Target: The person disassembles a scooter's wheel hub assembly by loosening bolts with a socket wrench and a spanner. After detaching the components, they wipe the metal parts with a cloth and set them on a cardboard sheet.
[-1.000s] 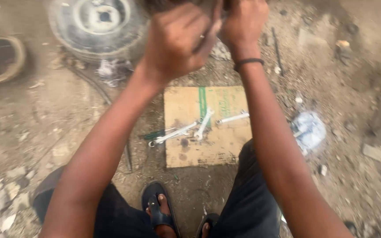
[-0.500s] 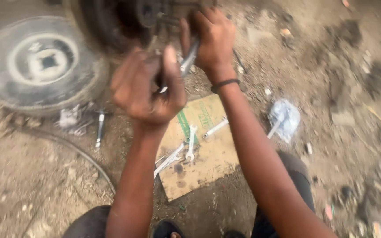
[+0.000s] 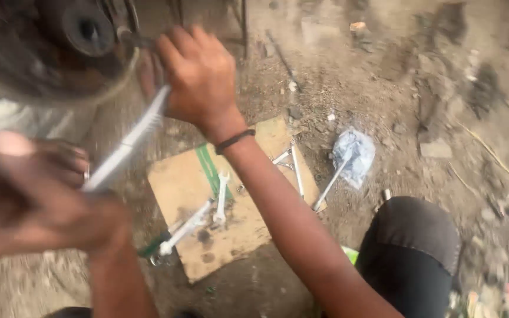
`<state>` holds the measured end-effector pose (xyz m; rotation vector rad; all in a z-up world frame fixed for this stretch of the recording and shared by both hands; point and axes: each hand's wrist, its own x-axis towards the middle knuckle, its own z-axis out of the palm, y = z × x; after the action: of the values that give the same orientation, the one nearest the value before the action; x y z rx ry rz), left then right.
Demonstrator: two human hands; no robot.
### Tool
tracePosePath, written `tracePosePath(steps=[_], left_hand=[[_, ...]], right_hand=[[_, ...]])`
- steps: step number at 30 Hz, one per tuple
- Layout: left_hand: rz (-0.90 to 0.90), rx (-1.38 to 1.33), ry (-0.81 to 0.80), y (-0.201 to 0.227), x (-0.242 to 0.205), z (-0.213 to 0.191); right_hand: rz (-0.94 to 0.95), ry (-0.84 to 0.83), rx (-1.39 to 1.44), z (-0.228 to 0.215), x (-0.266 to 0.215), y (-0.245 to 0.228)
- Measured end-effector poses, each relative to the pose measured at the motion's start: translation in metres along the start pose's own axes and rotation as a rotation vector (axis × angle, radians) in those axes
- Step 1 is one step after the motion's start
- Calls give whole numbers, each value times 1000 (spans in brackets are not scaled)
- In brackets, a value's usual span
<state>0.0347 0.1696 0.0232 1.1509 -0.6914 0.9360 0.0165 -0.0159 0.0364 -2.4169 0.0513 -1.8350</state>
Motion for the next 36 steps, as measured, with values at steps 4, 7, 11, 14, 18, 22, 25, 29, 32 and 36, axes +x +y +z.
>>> tracePosePath(steps=[4,7,11,14,18,22,25,29,32,36], left_hand=[[-242,56,67,-22,-27,-30],[-490,-497,190,-34,-27,-36],[-706,-473,417,-4,-4,-18],[-899,-486,581,8,11,-2],[-953,-437,691,22,3,2],[-884,-408,656,19,16,14],[-880,-391,588,21,13,16],[-977,-422,755,17,21,22],[-947,-514,822,35,26,40],[-850,-746,979,37,12,42]], right_hand=[[41,-108,90,-9,0,12],[-66,-201,155,-30,25,24],[-247,-759,464,-2,39,67],[-48,-941,739,58,42,98],[9,-1209,487,93,38,75],[-184,-985,399,234,-15,104],[-429,-1200,203,236,-25,109],[-118,-1018,428,252,-31,114],[-129,-964,452,235,-39,137],[8,-1224,482,197,-32,124]])
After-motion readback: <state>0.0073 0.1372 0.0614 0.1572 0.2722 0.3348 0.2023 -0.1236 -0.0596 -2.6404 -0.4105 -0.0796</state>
